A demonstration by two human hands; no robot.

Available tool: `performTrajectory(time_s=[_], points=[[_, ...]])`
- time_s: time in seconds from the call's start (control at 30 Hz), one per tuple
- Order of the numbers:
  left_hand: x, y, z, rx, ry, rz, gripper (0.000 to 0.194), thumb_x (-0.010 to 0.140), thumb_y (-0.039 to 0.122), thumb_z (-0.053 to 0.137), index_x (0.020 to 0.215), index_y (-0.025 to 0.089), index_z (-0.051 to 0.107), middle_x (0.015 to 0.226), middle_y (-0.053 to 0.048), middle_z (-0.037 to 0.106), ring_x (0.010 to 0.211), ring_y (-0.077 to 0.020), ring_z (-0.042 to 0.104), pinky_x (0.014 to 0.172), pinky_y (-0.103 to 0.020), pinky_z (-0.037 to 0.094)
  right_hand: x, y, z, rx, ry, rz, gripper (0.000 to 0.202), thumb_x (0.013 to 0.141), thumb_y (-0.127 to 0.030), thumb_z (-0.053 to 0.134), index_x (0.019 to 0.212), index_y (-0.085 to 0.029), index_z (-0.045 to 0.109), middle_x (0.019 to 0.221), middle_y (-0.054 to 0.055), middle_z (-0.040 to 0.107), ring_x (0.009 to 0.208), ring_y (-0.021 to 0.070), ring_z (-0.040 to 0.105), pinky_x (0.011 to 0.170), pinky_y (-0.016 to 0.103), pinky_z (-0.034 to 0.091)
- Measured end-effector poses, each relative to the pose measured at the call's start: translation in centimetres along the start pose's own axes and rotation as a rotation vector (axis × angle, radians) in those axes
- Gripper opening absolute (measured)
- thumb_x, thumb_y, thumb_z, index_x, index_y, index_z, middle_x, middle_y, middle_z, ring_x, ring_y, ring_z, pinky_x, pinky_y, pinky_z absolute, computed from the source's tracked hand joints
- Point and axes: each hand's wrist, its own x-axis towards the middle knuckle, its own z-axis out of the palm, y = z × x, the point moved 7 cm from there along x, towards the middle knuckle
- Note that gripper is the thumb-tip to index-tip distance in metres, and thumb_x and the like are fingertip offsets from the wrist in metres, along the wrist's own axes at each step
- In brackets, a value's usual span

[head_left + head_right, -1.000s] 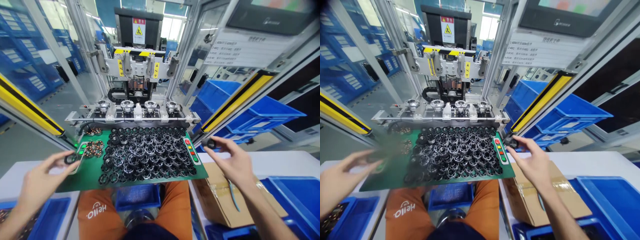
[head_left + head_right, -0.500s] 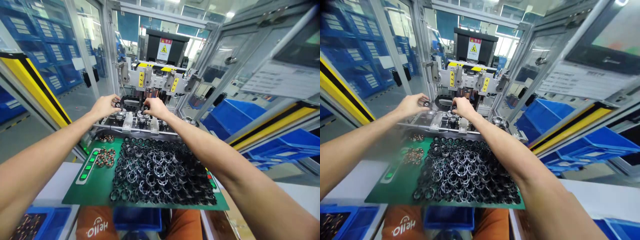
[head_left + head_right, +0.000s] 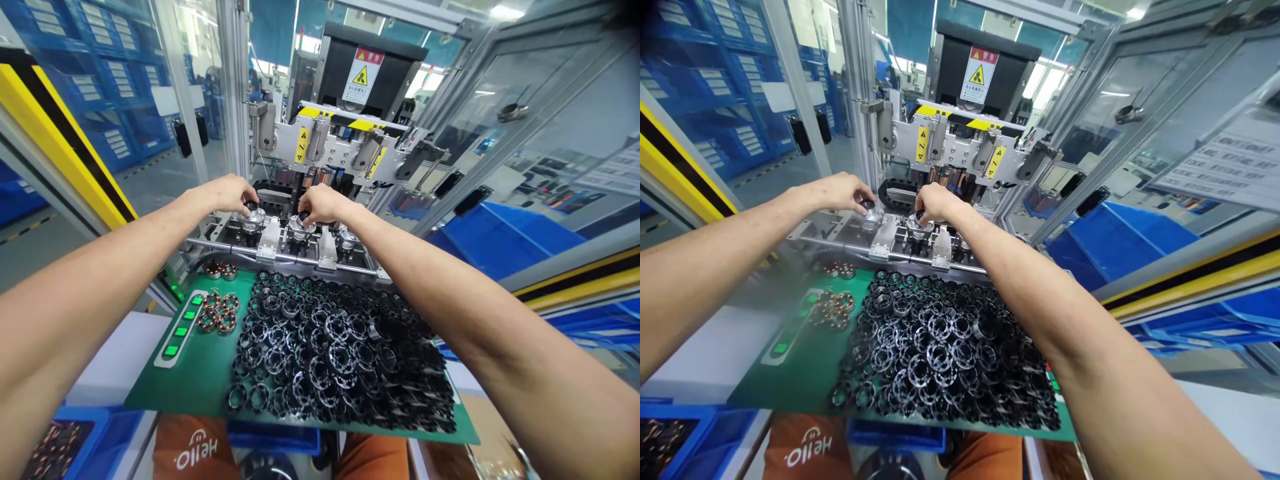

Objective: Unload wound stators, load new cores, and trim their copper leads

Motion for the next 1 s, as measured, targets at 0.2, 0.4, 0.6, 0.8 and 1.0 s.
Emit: performTrajectory(time_s=[0.2,0.4,0.6,0.8,1.0], points=[[0.8,0.0,-0.1,0.021,-0.113,0.059,0.049,0.083,0.029,0.094,0.132,0.026,0.085,0.117,-0.004,0.085,0.108,-0.0250,0.078,0.104,-0.033,0.058,1.1,0.7,0.3,0.059,-0.096,-0.023,0.039,0.073,-0.025,0.106,0.109,-0.022,0.093,0.091,0.002,0.084,0.090,0.0250,0.080,0.091,0.038,0.062],[0.3,0.6,0.2,0.091,-0.119,0.087,0.050,0.091,0.026,0.088,0.140,0.021,0.081,0.124,-0.010,0.083,0.114,-0.0292,0.076,0.111,-0.040,0.057,1.2,1.0,0.1,0.060,-0.117,-0.005,0.044,0.074,-0.033,0.107,0.114,-0.022,0.092,0.100,0.003,0.086,0.096,0.0255,0.081,0.095,0.038,0.063],[-0.7,1.4,1.0,0.137,-0.061,0.113,0.050,0.097,0.028,0.080,0.147,0.023,0.078,0.131,-0.013,0.080,0.129,-0.0345,0.072,0.123,-0.048,0.052,-0.7,-0.9,2.2,-0.038,-0.047,0.058,0.048,0.089,-0.030,0.094,0.133,-0.014,0.085,0.126,0.018,0.084,0.122,0.0362,0.077,0.115,0.051,0.057],[0.1,0.9,0.3,0.097,-0.110,0.061,0.047,0.095,0.025,0.086,0.142,0.020,0.081,0.115,-0.006,0.082,0.116,-0.0286,0.077,0.116,-0.041,0.057,-5.7,-3.6,8.1,-0.047,0.064,0.183,0.096,0.101,-0.043,0.074,0.182,-0.011,0.034,0.189,0.027,0.031,0.155,0.0535,0.055,0.124,0.070,0.048],[-4.5,3.6,1.9,0.105,0.084,0.050,0.052,0.107,0.023,0.069,0.159,0.013,0.069,0.158,-0.019,0.068,0.151,-0.0404,0.059,0.135,-0.055,0.045,-8.1,-4.9,7.4,-0.007,0.240,0.185,0.071,0.111,-0.033,0.050,0.176,-0.007,0.043,0.183,0.023,0.045,0.166,0.0440,0.043,0.133,0.062,0.037]])
